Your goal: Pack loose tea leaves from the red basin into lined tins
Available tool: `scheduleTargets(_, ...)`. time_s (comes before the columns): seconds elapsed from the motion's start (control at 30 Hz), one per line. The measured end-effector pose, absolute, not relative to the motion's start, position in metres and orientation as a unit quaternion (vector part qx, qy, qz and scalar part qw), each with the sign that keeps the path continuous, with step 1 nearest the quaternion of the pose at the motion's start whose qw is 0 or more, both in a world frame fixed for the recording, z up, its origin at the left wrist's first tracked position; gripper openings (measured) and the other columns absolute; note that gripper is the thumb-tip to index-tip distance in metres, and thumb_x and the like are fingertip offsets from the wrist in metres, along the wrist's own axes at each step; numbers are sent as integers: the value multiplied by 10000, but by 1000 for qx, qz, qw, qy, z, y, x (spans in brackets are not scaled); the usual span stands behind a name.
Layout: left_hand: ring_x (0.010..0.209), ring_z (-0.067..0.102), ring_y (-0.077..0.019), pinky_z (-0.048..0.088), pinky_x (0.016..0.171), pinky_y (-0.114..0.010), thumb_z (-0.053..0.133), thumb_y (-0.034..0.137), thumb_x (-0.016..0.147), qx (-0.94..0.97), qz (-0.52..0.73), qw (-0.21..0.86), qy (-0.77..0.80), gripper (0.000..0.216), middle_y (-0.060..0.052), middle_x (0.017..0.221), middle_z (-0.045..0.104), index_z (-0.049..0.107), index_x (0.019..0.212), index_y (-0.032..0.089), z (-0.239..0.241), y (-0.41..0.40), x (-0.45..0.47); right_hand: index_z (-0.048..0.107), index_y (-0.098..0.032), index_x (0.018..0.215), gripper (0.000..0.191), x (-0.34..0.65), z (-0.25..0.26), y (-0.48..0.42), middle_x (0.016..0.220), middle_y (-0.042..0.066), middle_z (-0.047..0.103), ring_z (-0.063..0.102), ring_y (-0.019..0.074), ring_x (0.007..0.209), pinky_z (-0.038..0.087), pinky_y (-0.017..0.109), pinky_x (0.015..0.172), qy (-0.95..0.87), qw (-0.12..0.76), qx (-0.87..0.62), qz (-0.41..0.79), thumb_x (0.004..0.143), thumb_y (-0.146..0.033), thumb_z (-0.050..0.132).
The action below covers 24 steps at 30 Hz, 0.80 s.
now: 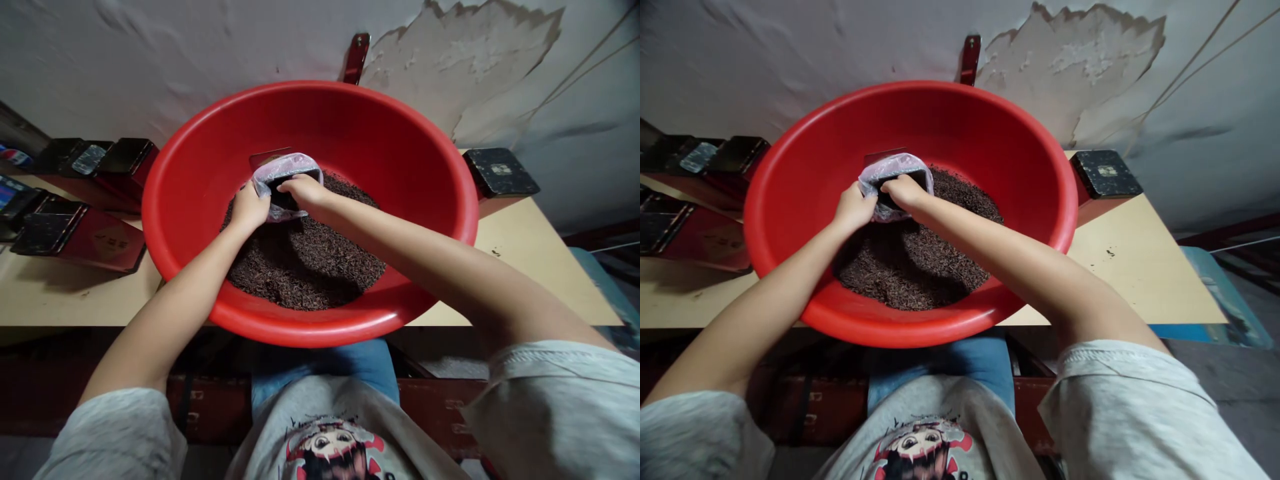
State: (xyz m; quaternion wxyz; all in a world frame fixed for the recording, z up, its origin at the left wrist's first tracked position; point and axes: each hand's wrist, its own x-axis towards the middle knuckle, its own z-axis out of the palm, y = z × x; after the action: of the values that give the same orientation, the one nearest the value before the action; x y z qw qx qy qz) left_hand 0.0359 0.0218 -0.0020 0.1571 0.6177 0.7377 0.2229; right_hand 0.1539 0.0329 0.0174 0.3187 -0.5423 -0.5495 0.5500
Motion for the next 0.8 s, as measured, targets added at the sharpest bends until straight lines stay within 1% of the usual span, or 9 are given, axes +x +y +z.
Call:
scheduleTargets(0.13, 1025, 617, -270, 463, 867, -332, 421, 207, 820, 620, 228, 158, 734, 290, -142, 1057, 671, 592, 1046, 146, -3, 22, 35, 591, -100, 772, 115, 173, 16, 4, 705, 37, 564, 514, 121, 673, 414, 270, 687, -683, 264, -540, 415, 751, -156, 492)
scheduleTargets(0.2, 1019, 619, -271, 464, 868, -334, 413, 208, 821, 622, 229, 156, 733, 291, -144, 1060, 671, 591, 1042, 142, -5, 23, 35, 625, -81, 873, 259, 179, 4, -4, 868, 110, 628, 582, 196, 810, 448, 337, 781, -744, 147, -535, 372, 773, -307, 548)
scheduleTargets(0.23, 1017, 619, -269, 463, 868, -332, 412, 211, 821, 623, 229, 153, 732, 297, -147, 1070, 668, 590, 1047, 138, -6, 23, 35, 619, -63, 983, 420, 179, -5, -6, 1009, 161, 623, 589, 254, 922, 448, 381, 845, -759, 75, -536, 361, 750, -411, 590)
scheduleTargets(0.33, 1016, 619, -263, 459, 868, -320, 405, 209, 823, 628, 224, 146, 731, 315, -159, 1101, 657, 585, 1067, 123, -7, 24, 35, 337, -36, 1367, 1005, 172, -34, -4, 1412, 251, 336, 376, 366, 1283, 337, 432, 1050, -768, -26, -541, 342, 613, -609, 673)
scheduleTargets(0.4, 1014, 619, -259, 457, 869, -314, 396, 204, 825, 629, 221, 143, 731, 319, -160, 1105, 655, 585, 1067, 121, -7, 23, 35, 153, -40, 1438, 1191, 163, -47, -1, 1491, 259, 159, 216, 363, 1378, 265, 399, 1111, -765, -33, -545, 341, 565, -645, 690)
scheduleTargets(0.47, 1014, 617, -256, 457, 871, -312, 392, 201, 825, 629, 222, 143, 731, 317, -156, 1108, 654, 586, 1064, 125, -6, 23, 34, 96, -40, 1447, 1276, 157, -53, 1, 1499, 270, 103, 174, 369, 1391, 255, 389, 1119, -762, -39, -550, 340, 518, -670, 703)
scheduleTargets(0.57, 1012, 619, -258, 460, 871, -315, 397, 197, 822, 629, 222, 146, 731, 311, -156, 1094, 658, 587, 1059, 126, -5, 23, 34, 149, -26, 1433, 1272, 160, -52, 0, 1455, 278, 236, 304, 379, 1336, 319, 390, 1082, -765, -57, -551, 328, 486, -635, 740)
scheduleTargets(0.67, 1010, 622, -253, 463, 868, -310, 397, 198, 824, 628, 215, 147, 734, 300, -148, 1053, 672, 598, 1036, 130, -3, 23, 35, 273, -27, 1391, 1069, 170, -47, -4, 1352, 228, 443, 469, 331, 1226, 392, 369, 1019, -767, -105, -518, 364, 570, -530, 739)
scheduleTargets(0.8, 1008, 625, -251, 465, 864, -310, 392, 197, 821, 626, 214, 153, 734, 304, -149, 1057, 671, 600, 1034, 137, -3, 22, 35, 460, -10, 1284, 835, 178, -40, -11, 1262, 222, 543, 520, 341, 1170, 412, 385, 981, -746, -137, -517, 396, 594, -383, 748)
